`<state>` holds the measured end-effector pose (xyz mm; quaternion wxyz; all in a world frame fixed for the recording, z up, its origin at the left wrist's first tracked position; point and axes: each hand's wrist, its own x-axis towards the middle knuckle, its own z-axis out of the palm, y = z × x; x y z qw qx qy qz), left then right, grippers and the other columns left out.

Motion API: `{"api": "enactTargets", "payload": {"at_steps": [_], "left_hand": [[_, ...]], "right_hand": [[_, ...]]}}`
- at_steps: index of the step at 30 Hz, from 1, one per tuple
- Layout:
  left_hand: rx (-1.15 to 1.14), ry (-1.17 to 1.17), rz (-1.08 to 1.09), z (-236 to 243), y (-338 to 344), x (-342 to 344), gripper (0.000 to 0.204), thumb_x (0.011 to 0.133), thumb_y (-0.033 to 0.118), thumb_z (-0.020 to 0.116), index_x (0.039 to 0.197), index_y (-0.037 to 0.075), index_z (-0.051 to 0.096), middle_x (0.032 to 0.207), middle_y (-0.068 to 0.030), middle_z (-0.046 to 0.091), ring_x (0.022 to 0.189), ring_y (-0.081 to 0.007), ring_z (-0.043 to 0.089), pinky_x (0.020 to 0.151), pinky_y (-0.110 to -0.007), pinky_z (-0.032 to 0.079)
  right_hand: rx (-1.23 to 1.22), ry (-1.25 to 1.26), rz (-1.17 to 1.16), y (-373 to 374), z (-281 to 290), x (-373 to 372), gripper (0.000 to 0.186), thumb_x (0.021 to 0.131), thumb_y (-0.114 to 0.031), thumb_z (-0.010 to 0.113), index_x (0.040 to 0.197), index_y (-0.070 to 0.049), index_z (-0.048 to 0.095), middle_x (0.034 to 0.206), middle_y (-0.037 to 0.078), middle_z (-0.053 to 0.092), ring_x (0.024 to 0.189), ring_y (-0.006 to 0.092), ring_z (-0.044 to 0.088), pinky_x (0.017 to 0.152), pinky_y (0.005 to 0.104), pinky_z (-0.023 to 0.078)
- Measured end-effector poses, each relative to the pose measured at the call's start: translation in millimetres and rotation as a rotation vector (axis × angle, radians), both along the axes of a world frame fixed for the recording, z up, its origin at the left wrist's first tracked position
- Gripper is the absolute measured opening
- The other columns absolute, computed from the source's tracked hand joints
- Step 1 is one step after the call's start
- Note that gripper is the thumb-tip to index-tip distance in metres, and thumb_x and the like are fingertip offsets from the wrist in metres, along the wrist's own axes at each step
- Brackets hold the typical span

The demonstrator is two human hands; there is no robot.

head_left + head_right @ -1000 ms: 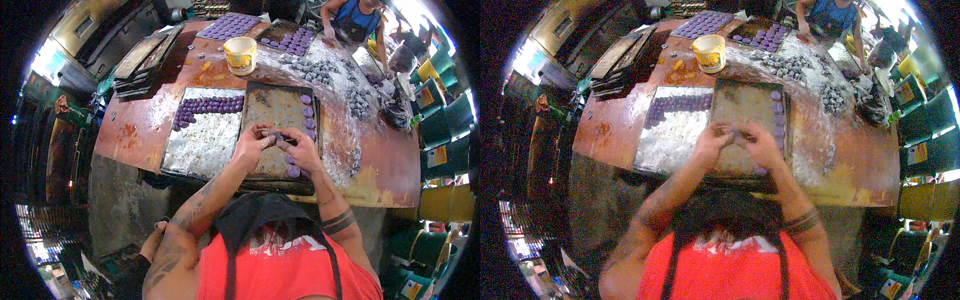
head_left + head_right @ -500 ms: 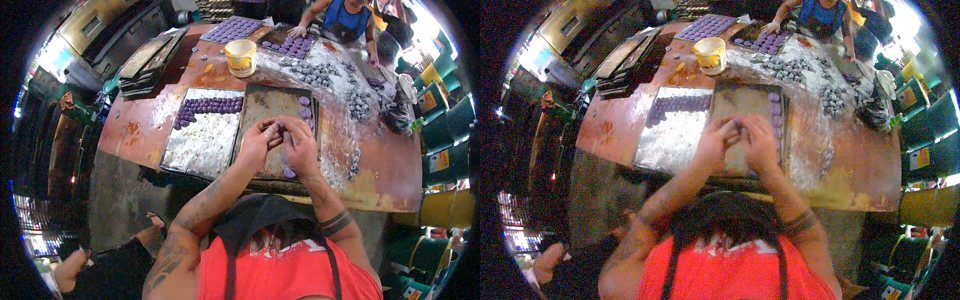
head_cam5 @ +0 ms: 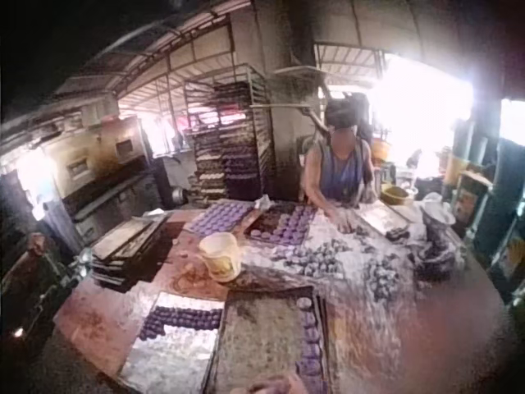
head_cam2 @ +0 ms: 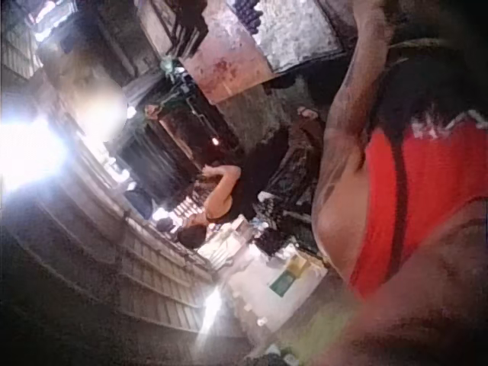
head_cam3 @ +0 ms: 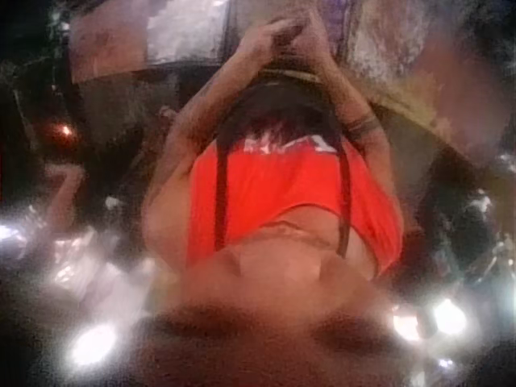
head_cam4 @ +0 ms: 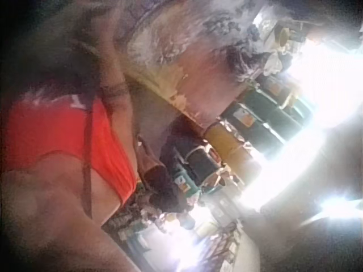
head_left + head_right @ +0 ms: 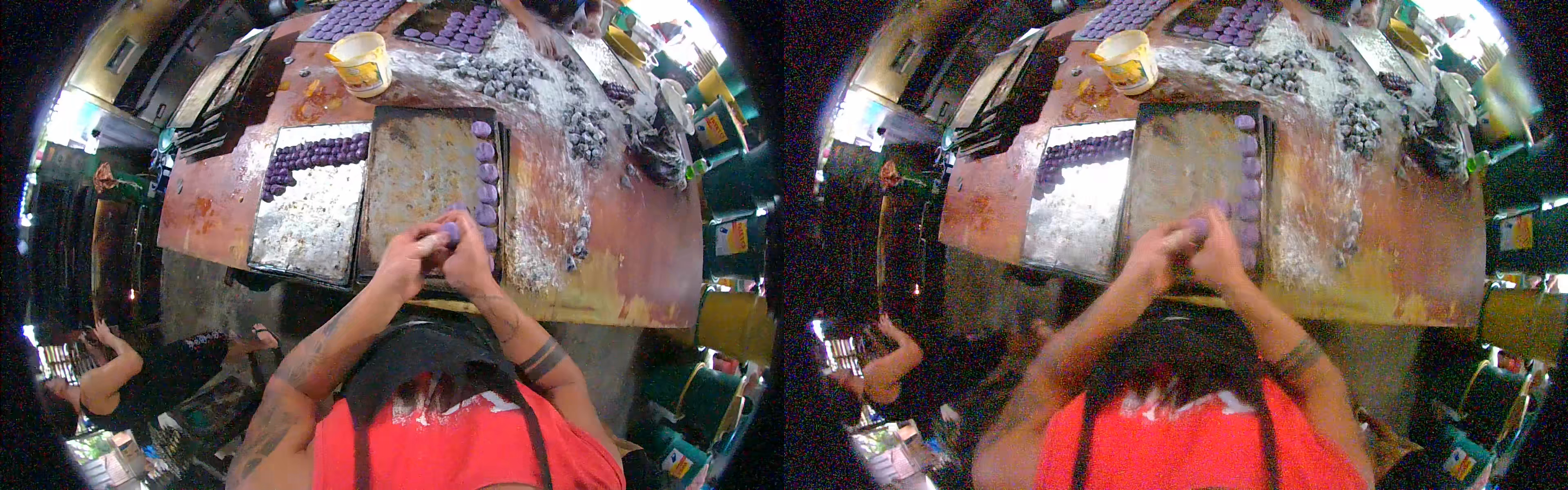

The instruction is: The person places a baking tray on the table, wraps portions of filling in dough pieces by hand, and arranges the shaped dough rounds onto the tray.

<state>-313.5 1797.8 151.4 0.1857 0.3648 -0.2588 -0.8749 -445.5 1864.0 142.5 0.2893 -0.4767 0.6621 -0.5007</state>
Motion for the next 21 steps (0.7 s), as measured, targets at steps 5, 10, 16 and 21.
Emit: {"api": "enactTargets", "payload": {"at_steps": [5, 10, 16, 21], "left_hand": [[-0.450, -0.326, 0.214, -28.0, 9.0, 7.0, 0.030, 0.097, 0.001, 0.065, 0.127, -0.004, 0.063, 0.113, -0.0083, 0.071, 0.101, -0.0198, 0.068, 0.093, -0.035, 0.054], [-0.567, -0.391, 0.275, -42.2, 17.4, -0.6, 0.054, 0.095, -0.007, 0.060, 0.147, -0.002, 0.046, 0.131, -0.0122, 0.064, 0.123, -0.0220, 0.060, 0.106, -0.035, 0.046], [-0.512, -0.448, 0.180, -17.5, 9.5, 38.8, 0.042, 0.095, -0.006, 0.062, 0.135, 0.000, 0.052, 0.125, -0.0106, 0.065, 0.118, -0.0198, 0.060, 0.104, -0.034, 0.047], [-0.417, -0.507, 0.125, -17.5, -7.7, 43.9, 0.027, 0.098, -0.001, 0.061, 0.124, 0.000, 0.057, 0.113, -0.0087, 0.068, 0.104, -0.0176, 0.066, 0.092, -0.031, 0.053]], "right_hand": [[0.259, -0.262, 0.003, 0.3, 4.5, -5.9, 0.029, 0.092, -0.008, 0.074, 0.118, 0.002, 0.069, 0.104, 0.008, 0.073, 0.096, 0.0146, 0.066, 0.089, 0.0304, 0.052], [0.251, 0.149, -0.128, -59.1, -19.1, -72.9, 0.029, 0.091, -0.019, 0.072, 0.117, -0.008, 0.073, 0.110, 0.010, 0.074, 0.106, 0.0278, 0.068, 0.094, 0.0411, 0.051], [0.388, 0.810, 0.031, -74.2, -17.7, -74.2, 0.050, 0.092, -0.025, 0.068, 0.139, -0.012, 0.060, 0.157, 0.012, 0.046, 0.142, 0.0355, 0.042, 0.112, 0.0524, 0.037], [0.210, 1.005, 0.176, -61.3, -75.1, -70.8, 0.058, 0.094, -0.032, 0.065, 0.146, -0.009, 0.055, 0.153, 0.018, 0.049, 0.139, 0.0404, 0.047, 0.117, 0.0503, 0.035]]}}
